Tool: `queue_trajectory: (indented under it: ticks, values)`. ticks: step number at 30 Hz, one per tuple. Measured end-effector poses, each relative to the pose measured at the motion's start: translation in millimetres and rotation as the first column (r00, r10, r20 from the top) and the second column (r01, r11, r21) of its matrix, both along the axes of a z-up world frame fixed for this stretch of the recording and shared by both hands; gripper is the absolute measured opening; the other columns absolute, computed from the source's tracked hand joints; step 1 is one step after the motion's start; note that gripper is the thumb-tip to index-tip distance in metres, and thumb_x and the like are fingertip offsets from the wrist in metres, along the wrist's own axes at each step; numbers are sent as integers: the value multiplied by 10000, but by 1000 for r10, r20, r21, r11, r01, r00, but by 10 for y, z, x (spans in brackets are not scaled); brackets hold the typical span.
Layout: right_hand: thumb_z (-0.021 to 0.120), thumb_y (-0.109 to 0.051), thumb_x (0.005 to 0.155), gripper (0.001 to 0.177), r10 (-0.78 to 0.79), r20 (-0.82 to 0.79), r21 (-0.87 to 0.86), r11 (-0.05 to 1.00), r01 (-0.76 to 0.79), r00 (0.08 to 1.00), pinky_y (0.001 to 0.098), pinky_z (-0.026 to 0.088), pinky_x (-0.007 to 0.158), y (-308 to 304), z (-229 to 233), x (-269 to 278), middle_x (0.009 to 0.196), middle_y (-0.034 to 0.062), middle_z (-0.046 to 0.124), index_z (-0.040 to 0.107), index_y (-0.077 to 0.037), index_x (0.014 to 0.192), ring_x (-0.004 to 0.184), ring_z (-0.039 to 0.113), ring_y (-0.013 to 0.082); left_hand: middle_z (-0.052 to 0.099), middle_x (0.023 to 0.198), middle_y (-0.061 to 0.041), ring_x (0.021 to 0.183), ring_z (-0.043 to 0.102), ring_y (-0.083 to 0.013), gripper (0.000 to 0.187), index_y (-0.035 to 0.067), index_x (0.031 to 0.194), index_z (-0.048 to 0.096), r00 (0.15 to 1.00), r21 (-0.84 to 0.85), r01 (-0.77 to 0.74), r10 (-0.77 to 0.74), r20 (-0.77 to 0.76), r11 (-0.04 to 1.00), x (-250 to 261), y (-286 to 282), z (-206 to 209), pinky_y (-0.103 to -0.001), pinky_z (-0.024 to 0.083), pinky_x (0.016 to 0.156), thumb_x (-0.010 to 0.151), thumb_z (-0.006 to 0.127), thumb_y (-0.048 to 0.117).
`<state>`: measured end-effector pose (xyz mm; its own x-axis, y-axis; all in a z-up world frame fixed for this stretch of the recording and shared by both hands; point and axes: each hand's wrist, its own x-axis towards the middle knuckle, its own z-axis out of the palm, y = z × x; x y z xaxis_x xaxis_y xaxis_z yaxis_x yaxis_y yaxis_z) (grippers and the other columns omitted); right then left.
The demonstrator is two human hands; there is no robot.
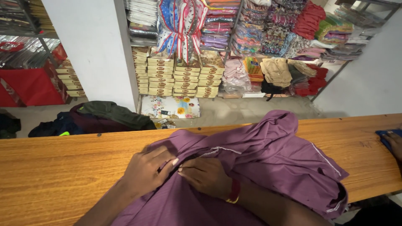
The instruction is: The recorder folds a purple shirt and smooths it on a wooden table in a garment warehouse or shop.
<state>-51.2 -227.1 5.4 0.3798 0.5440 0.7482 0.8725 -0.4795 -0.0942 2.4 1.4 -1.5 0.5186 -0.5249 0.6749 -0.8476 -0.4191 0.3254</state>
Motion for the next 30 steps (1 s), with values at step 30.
queue_trajectory:
  ticks: [30]
  values:
    - [768,-57,912,70,-48,-34,78,996,51,998,334,583,702,-18,-54,36,970,66,720,714,-55,957,816,714,208,758,716,-44,499,623,-116,131,73,968,783,799,-112,-71,-11,-601,991,389,225,-176,-282,490,444,925,669,121]
